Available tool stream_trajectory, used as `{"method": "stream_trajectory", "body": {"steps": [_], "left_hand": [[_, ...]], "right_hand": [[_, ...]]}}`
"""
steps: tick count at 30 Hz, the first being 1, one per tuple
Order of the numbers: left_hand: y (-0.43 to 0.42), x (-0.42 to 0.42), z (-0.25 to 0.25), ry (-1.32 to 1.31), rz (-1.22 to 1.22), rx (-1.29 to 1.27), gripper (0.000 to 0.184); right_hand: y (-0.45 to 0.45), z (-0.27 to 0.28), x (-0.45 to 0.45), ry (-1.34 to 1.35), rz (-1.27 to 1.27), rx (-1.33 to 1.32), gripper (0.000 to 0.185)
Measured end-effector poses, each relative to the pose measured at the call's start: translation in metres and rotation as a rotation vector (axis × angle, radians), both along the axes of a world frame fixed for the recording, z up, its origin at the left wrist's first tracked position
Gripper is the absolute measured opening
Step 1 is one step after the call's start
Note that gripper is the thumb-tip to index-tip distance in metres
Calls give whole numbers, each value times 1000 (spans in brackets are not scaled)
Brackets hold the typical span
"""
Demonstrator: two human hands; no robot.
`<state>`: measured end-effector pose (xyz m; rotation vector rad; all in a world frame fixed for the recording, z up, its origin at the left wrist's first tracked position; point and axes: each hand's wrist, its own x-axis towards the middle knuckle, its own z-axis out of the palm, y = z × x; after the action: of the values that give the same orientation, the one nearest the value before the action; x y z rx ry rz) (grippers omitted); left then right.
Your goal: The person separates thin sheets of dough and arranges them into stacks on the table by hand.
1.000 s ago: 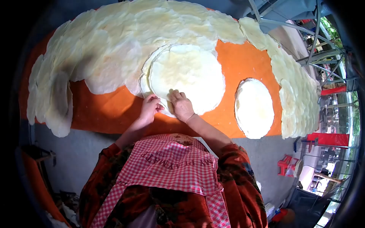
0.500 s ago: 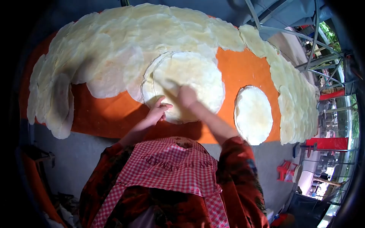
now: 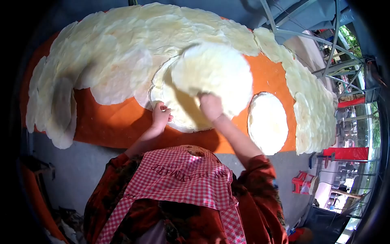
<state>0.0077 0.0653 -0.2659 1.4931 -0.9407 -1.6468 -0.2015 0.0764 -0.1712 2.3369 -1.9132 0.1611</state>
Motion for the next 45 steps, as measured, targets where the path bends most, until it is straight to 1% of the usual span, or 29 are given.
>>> {"method": "stream_trajectory", "body": {"steps": [1, 2, 3, 5, 9, 10, 12, 14, 16, 17, 19, 20, 22, 23, 25, 28, 29, 31, 34, 38, 40, 43, 45], "left_hand": [[-2, 0, 0, 11, 0, 13, 44], [-4, 1, 0, 20, -2, 27, 43], [-7, 2, 2, 28, -5, 39, 43], [-14, 1, 9, 1, -14, -19, 40], [-16, -4, 12, -40, -58, -55, 38], [-18, -5, 8, -52, -76, -42, 39], [-30, -12, -41, -284, -56, -242, 38], [-32, -14, -42, -326, -34, -256, 35], [-30, -14, 3, -176, -16, -81, 31], [-31, -12, 9, -144, -27, 0, 30], [-38, -10, 14, -75, -47, 160, 28], [-41, -8, 8, -7, -68, 194, 26], [-45, -3, -3, 129, -105, 262, 22], [-44, -4, -8, 107, -85, 223, 22], [-38, -5, -2, 60, -52, 149, 20], [-36, -9, -21, -325, -65, -425, 18], [-36, -9, -27, -369, -52, -461, 19], [-34, -10, -14, -453, -26, -537, 21], [-32, -8, -12, -558, -15, -676, 20], [-34, -8, -11, -616, -42, -687, 20], [-33, -7, -1, -616, -47, -705, 20], [-40, -4, -16, -508, -164, -558, 18], [-39, -5, -19, -612, -76, -588, 23]], "right_hand": [[12, -36, 3, 6, 21, 27, 20], [20, -54, 11, 22, -69, 246, 16], [29, -59, 19, 2, 58, -31, 15], [26, -59, 19, -46, -1, 79, 17], [23, -50, 15, -98, -25, 118, 19], [23, -52, 15, -110, -31, 110, 20], [24, -55, 14, -150, -49, 112, 21], [22, -58, 13, -211, -79, 126, 22], [22, -61, 11, -250, -57, 93, 22], [23, -62, 10, -268, -47, 76, 22], [18, -61, 4, -295, -51, 110, 22], [16, -61, 2, -308, -52, 129, 22], [19, -51, 8, -250, -23, 74, 21], [20, -48, 11, -222, -9, 47, 21], [23, -52, 22, -160, -9, 43, 20], [21, -58, 34, -101, -14, 57, 20], [22, -60, 38, -91, -16, 69, 19], [23, -54, 44, -121, -31, 69, 19], [22, -49, 46, -154, -60, 68, 19], [21, -42, 46, -203, -106, 97, 21], [21, -40, 45, -231, -124, 107, 22], [22, -42, 44, -261, -137, 88, 24], [22, -46, 42, -269, -147, 90, 25]]}}
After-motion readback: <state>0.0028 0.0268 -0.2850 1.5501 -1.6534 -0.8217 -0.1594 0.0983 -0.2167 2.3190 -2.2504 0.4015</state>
